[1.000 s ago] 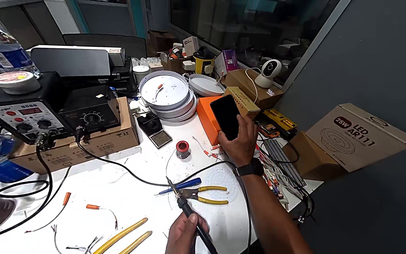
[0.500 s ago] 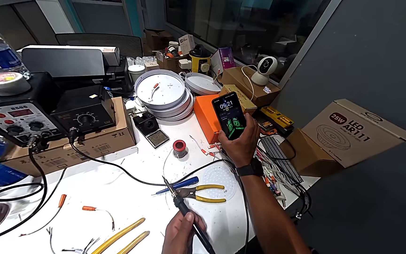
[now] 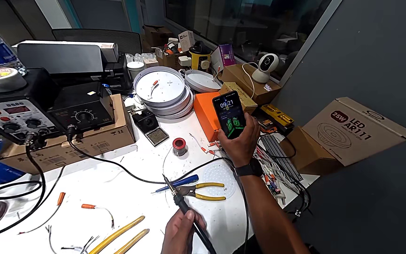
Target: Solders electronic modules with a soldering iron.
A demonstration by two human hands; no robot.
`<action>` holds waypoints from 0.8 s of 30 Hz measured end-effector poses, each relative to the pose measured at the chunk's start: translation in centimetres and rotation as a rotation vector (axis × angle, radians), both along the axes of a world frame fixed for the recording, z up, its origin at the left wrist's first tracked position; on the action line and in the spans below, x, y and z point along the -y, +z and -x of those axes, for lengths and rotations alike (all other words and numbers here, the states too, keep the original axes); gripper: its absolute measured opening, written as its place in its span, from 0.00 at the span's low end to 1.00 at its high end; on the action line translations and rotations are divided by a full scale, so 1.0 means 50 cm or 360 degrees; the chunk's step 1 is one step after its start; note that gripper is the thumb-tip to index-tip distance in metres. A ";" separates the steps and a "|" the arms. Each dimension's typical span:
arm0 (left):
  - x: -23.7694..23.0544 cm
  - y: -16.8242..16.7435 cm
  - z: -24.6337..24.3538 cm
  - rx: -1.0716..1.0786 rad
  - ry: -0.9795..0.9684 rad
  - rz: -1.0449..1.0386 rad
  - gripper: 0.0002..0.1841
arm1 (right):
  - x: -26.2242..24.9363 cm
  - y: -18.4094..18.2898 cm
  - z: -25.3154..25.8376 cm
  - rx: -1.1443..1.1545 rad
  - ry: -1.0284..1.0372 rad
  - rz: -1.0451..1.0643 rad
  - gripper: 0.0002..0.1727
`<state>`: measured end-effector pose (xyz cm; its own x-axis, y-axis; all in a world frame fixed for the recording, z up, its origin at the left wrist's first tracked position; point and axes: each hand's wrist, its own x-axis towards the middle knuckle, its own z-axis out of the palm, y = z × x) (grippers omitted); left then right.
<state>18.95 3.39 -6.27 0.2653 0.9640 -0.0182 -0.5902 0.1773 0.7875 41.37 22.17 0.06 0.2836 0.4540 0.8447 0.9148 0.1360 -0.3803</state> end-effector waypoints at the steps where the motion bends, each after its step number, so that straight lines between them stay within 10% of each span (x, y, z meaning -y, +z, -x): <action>1: 0.000 0.000 0.000 0.0004 0.0000 -0.0001 0.16 | 0.000 -0.002 0.001 0.0000 -0.0010 0.0011 0.52; 24: 0.000 0.002 0.000 -0.0015 -0.0002 0.0002 0.16 | -0.040 -0.006 -0.005 -0.0093 -0.0042 0.0493 0.56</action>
<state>18.96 3.37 -6.16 0.2663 0.9636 -0.0217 -0.5826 0.1789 0.7928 41.60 24.15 -0.23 0.3426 0.6788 0.6495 0.8920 -0.0180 -0.4517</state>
